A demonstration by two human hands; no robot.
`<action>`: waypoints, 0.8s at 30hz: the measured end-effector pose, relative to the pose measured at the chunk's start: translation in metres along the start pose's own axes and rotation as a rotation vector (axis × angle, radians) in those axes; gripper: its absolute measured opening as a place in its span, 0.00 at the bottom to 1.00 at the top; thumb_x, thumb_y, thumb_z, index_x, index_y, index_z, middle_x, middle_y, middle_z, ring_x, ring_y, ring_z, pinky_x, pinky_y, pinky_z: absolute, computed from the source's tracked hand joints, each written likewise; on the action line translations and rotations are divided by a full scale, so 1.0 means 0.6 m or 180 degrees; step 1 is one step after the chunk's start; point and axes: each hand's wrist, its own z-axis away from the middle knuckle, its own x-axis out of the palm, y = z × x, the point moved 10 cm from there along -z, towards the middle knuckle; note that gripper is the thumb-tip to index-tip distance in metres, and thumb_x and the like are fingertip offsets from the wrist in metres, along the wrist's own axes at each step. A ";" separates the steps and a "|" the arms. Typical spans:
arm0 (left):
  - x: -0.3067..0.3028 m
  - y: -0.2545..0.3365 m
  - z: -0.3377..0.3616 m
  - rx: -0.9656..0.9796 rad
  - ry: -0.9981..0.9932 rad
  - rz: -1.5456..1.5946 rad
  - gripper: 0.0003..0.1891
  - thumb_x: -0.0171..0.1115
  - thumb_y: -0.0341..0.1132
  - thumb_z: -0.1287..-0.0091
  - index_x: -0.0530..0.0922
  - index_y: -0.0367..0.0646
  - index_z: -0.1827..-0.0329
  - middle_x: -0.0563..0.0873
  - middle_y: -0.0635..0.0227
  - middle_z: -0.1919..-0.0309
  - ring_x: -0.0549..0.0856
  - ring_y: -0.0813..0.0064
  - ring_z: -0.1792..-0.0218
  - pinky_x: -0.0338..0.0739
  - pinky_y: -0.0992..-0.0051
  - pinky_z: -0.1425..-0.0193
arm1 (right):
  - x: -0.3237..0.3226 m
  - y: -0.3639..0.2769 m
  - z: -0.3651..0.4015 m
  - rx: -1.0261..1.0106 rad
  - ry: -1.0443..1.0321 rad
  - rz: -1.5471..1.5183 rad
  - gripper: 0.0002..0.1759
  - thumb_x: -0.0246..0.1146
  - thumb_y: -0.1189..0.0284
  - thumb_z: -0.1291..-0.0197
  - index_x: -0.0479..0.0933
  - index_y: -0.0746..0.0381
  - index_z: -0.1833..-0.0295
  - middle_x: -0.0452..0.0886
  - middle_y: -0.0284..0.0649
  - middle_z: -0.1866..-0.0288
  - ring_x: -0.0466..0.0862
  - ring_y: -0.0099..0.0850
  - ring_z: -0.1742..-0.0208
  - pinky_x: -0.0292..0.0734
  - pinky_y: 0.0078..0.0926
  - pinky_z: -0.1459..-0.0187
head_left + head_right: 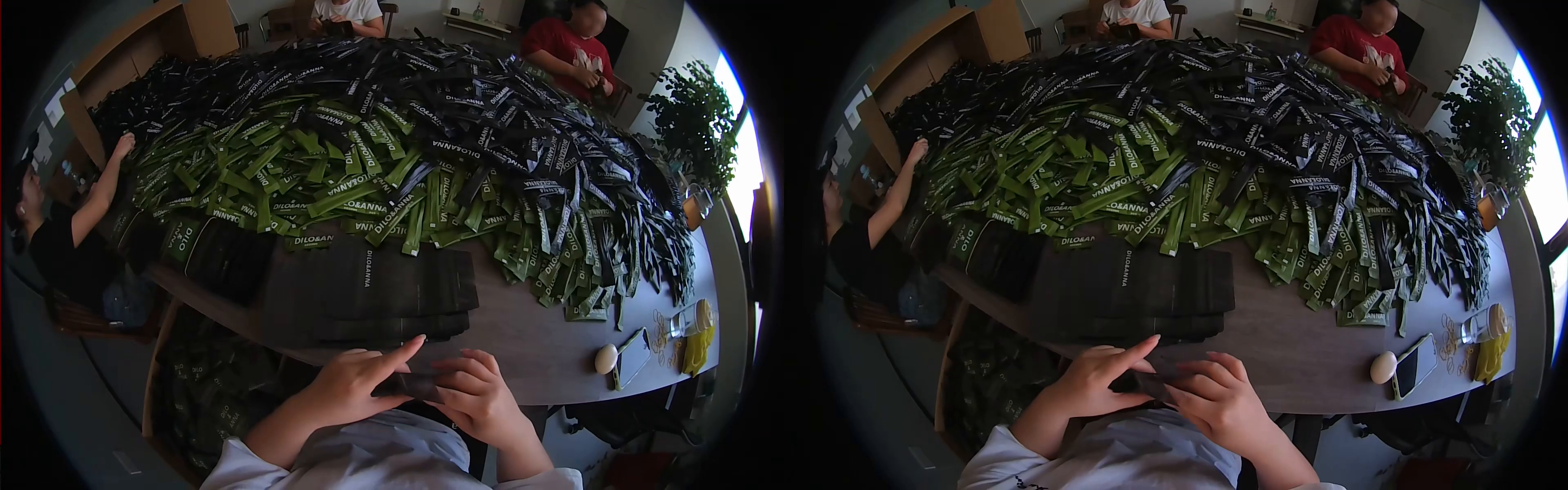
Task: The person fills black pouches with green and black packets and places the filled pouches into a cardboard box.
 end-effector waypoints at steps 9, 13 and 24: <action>-0.005 -0.003 0.004 -0.0182 0.0522 0.0698 0.39 0.70 0.29 0.56 0.63 0.43 0.38 0.81 0.65 0.73 0.81 0.70 0.75 0.74 0.75 0.71 | -0.033 0.009 -0.001 0.0411 0.0905 -0.0505 0.16 0.69 0.74 0.59 0.76 0.63 0.62 0.75 0.40 0.64 0.74 0.36 0.59 0.70 0.32 0.58; -0.020 0.001 0.003 -0.0084 0.0909 0.1054 0.21 0.71 0.30 0.55 0.78 0.40 0.56 0.80 0.65 0.78 0.80 0.73 0.79 0.72 0.78 0.75 | -0.023 0.047 0.035 0.1045 0.1175 -0.0873 0.14 0.69 0.77 0.61 0.75 0.66 0.65 0.75 0.42 0.66 0.75 0.34 0.66 0.70 0.25 0.64; -0.036 -0.044 0.073 -0.0758 0.0918 0.1960 0.03 0.60 0.22 0.47 0.80 0.35 0.70 0.83 0.64 0.71 0.81 0.80 0.76 0.71 0.84 0.75 | 0.056 0.006 -0.031 0.0377 -0.0068 -0.1738 0.07 0.66 0.77 0.55 0.78 0.64 0.67 0.79 0.37 0.71 0.76 0.31 0.72 0.67 0.26 0.68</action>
